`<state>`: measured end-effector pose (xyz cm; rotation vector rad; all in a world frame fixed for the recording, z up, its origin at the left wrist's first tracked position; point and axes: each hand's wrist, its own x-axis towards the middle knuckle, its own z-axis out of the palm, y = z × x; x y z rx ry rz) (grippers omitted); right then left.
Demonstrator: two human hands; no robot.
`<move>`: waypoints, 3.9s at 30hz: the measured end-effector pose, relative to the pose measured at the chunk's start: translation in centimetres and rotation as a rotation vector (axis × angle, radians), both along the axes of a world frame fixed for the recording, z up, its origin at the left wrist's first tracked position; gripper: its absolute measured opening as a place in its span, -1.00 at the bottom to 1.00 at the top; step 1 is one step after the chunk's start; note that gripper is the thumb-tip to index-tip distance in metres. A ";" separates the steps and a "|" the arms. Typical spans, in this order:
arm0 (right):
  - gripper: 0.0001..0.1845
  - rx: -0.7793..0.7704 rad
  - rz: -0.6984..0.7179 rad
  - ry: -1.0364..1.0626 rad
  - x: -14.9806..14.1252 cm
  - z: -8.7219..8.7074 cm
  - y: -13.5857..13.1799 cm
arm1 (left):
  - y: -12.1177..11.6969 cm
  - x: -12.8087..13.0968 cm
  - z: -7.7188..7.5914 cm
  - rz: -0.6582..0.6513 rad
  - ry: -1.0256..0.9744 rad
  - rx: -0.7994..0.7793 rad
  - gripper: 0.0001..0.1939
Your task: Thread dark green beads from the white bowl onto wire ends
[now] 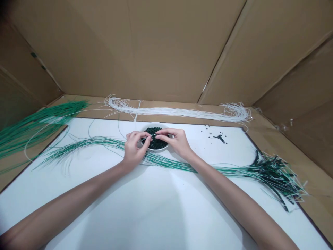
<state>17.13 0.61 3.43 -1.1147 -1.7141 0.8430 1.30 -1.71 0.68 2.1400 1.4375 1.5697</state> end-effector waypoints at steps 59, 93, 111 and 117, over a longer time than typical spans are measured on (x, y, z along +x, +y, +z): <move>-0.83 -0.007 0.060 0.003 0.7 -0.2 0.5 | -0.1 0.0 0.0 -0.053 0.034 0.048 -0.94; -0.86 0.106 0.090 -0.125 0.5 0.3 -0.1 | -0.4 -0.2 0.1 -0.089 0.102 0.045 -0.91; -0.87 0.121 0.099 -0.111 0.4 0.3 -0.1 | -0.3 -0.2 0.1 -0.094 0.084 0.055 -0.91; -0.88 0.149 0.099 -0.132 0.4 0.4 -0.2 | -0.2 -0.2 0.0 -0.103 0.090 0.053 -0.92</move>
